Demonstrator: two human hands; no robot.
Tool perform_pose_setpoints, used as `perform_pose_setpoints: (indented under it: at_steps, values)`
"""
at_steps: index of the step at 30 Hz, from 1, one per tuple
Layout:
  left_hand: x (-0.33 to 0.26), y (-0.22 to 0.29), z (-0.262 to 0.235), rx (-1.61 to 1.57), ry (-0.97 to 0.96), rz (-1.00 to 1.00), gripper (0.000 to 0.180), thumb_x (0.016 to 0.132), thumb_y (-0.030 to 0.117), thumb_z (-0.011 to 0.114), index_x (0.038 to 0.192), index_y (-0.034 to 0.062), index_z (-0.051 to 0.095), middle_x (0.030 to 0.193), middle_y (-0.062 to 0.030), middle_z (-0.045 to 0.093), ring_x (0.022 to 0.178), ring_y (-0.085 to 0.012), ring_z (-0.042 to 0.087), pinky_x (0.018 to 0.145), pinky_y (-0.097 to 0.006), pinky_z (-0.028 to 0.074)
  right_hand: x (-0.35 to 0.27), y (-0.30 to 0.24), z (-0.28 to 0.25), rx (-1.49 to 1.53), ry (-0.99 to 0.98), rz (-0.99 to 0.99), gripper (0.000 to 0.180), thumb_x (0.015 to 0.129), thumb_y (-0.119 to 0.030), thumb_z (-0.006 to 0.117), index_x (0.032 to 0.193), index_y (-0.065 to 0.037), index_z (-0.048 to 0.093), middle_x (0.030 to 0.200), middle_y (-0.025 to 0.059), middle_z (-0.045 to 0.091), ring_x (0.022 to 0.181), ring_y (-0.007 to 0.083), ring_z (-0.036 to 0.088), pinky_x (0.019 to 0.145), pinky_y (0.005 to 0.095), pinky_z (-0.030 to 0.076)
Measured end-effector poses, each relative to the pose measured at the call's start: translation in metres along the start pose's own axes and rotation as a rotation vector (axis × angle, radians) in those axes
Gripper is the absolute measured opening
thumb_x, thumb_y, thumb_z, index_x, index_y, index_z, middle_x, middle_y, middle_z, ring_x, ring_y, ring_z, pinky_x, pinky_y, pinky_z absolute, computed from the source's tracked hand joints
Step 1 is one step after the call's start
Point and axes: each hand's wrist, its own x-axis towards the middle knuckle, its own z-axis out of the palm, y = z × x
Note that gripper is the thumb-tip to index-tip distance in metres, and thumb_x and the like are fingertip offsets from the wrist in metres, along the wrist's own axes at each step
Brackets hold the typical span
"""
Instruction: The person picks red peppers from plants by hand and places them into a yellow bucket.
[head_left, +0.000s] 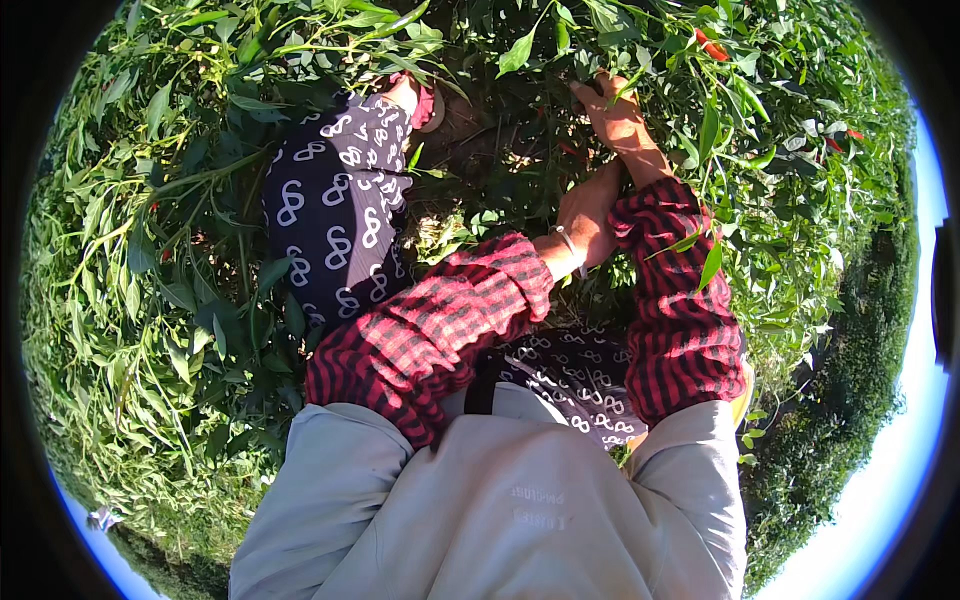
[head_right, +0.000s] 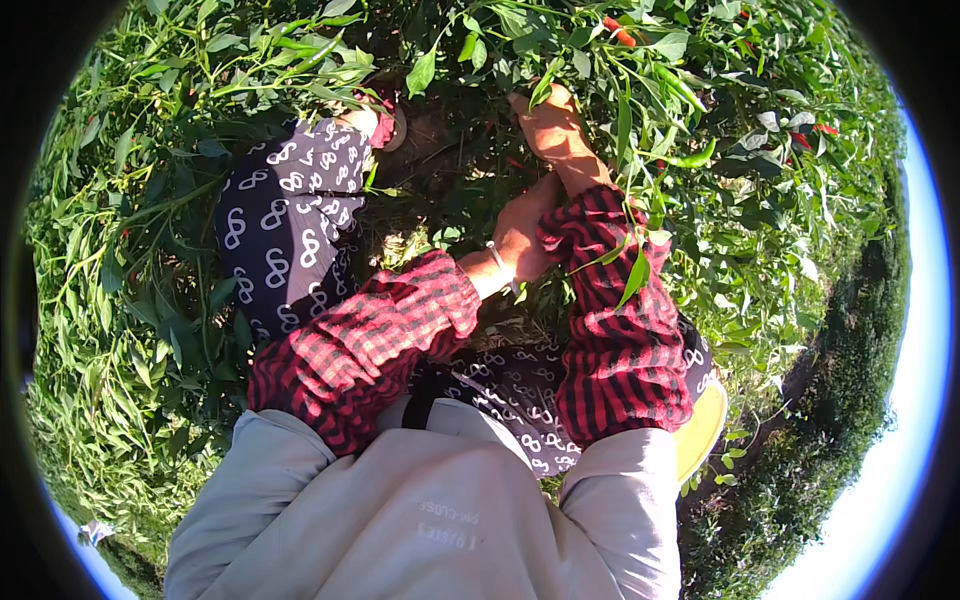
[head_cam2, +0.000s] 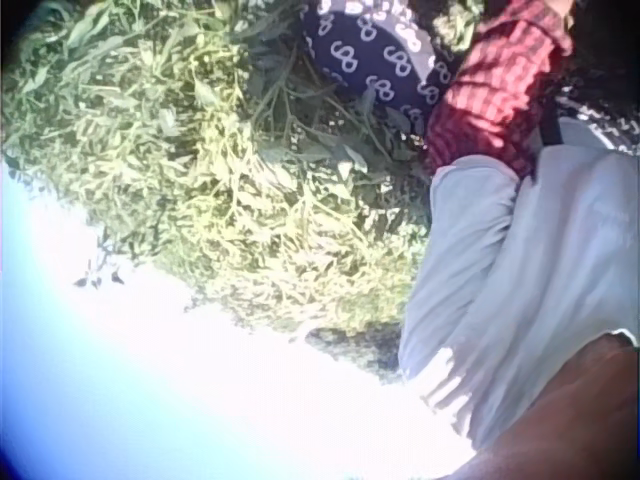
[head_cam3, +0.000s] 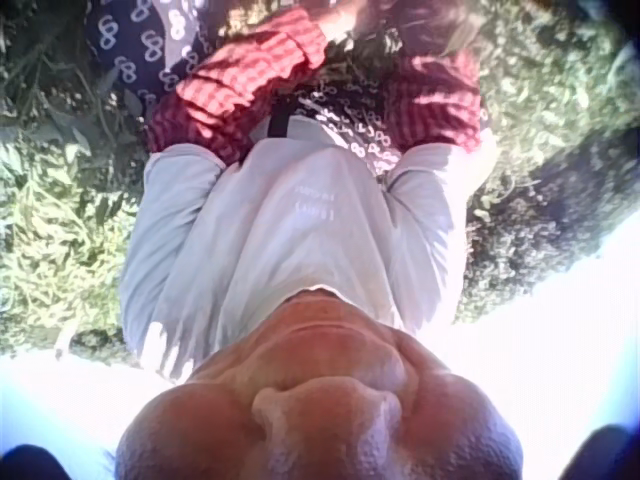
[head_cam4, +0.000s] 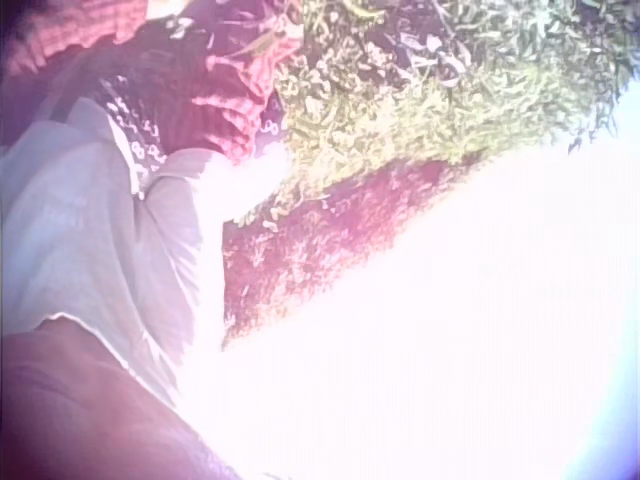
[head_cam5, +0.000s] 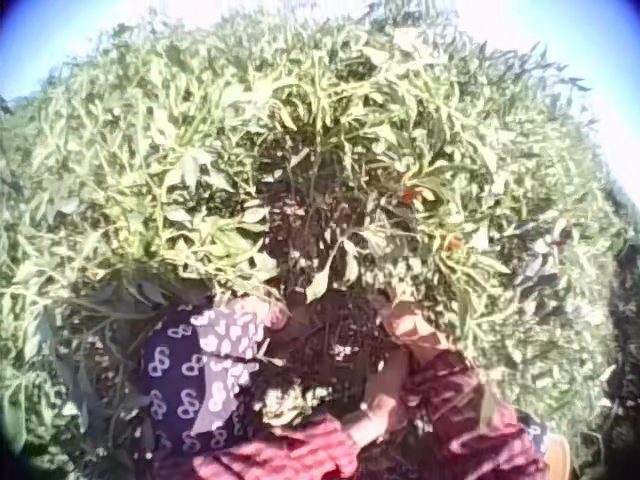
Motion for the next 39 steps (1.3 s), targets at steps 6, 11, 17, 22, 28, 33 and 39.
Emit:
perform_pose_setpoints:
  at_steps: [6,11,17,22,28,33,39]
  values:
    - [0.038,-0.059,-0.026,0.335,0.603,0.165,0.014,0.082,0.003,0.052,0.095,0.0065,0.05,0.087,-0.012,0.057,0.061,-0.0185,0.055,0.052,-0.03,0.045,0.026,0.093,0.001,0.266,0.223,0.024,0.016,0.085,-0.013,0.05,0.094,-0.004,0.061,0.075,0.0042,0.06,0.052,0.0083,0.044,0.045,0.0226,0.036]
    - [0.108,-0.146,-0.011,-1.001,0.475,-0.742,0.022,0.087,0.033,0.047,0.089,0.012,0.052,0.054,-0.0077,0.05,0.034,-0.018,0.041,0.031,-0.03,0.033,0.014,0.058,-0.002,0.506,0.051,0.19,0.024,0.086,-0.018,0.052,0.108,-0.008,0.051,0.07,0.0005,0.059,0.049,0.0058,0.042,0.043,0.0204,0.035]
    - [0.117,-0.2,-0.039,-0.8,0.11,-0.259,0.015,0.084,0.023,0.049,0.082,0.0087,0.052,0.06,-0.0028,0.05,0.047,-0.0163,0.047,0.041,-0.028,0.037,0.005,0.037,-0.013,0.597,0.002,0.259,0.025,0.084,-0.025,0.054,0.096,-0.004,0.059,0.069,-0.0006,0.059,0.057,0.0069,0.05,0.05,0.0227,0.038]
    - [0.079,-0.128,-0.074,0.147,0.319,-0.075,0.014,0.076,0.019,0.056,0.072,0.0056,0.058,0.063,-0.0108,0.06,0.058,-0.0241,0.059,0.053,-0.035,0.044,-0.001,0.071,-0.017,0.42,0.0,0.077,0.019,0.084,-0.021,0.054,0.09,-0.004,0.058,0.083,0.0087,0.054,0.069,0.0147,0.053,0.058,0.0266,0.041]
    - [0.067,-0.163,-0.096,-0.25,0.489,-0.167,0.009,0.079,0.004,0.055,0.07,0.0039,0.055,0.061,0.0009,0.051,0.049,-0.0082,0.043,0.047,-0.021,0.033,-0.006,0.074,-0.004,0.968,-0.092,-0.17,0.032,0.083,-0.029,0.056,0.1,-0.003,0.058,0.075,0.0011,0.057,0.065,0.0127,0.051,0.058,0.0256,0.041]
    - [0.072,-0.171,-0.088,-0.774,0.388,-0.437,0.009,0.082,0.007,0.049,0.087,0.0027,0.055,0.075,-0.0073,0.059,0.054,-0.0146,0.054,0.042,-0.023,0.041,-0.006,0.059,0.007,0.515,-0.286,-0.352,0.03,0.085,-0.03,0.057,0.087,-0.001,0.061,0.062,0.0075,0.05,0.058,0.0155,0.047,0.057,0.031,0.038]
    - [0.074,-0.153,-0.081,-0.596,0.274,-0.424,0.013,0.083,0.014,0.055,0.073,0.0068,0.054,0.066,-0.0011,0.057,0.049,-0.0095,0.05,0.042,-0.023,0.038,-0.019,0.026,0.049,0.104,-0.23,-0.33,0.048,0.076,-0.048,0.064,0.077,0.0,0.06,0.065,0.0209,0.055,0.065,0.0366,0.058,0.059,0.0423,0.045]
